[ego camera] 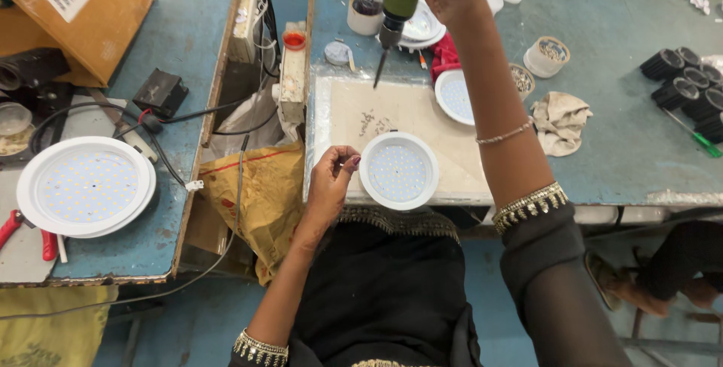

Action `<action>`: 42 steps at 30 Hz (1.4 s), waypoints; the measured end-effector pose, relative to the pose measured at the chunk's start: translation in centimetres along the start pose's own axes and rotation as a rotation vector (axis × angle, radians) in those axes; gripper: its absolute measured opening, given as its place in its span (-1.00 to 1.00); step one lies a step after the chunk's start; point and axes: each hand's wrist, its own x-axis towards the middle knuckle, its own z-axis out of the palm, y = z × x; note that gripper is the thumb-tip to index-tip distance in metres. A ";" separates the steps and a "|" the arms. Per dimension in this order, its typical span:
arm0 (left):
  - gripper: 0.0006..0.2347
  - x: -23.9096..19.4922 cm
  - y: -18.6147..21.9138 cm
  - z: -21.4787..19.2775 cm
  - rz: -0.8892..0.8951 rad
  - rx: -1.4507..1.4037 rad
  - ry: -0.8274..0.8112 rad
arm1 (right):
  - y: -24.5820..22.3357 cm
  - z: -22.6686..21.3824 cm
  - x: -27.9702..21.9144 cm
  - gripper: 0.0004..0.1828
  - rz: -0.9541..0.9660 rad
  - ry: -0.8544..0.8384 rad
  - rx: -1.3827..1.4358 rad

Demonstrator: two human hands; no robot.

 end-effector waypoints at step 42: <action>-0.88 -2.6 5.0 4.9 0.198 0.411 -0.085 | -11.1 13.6 -15.4 0.00 -0.121 0.464 0.222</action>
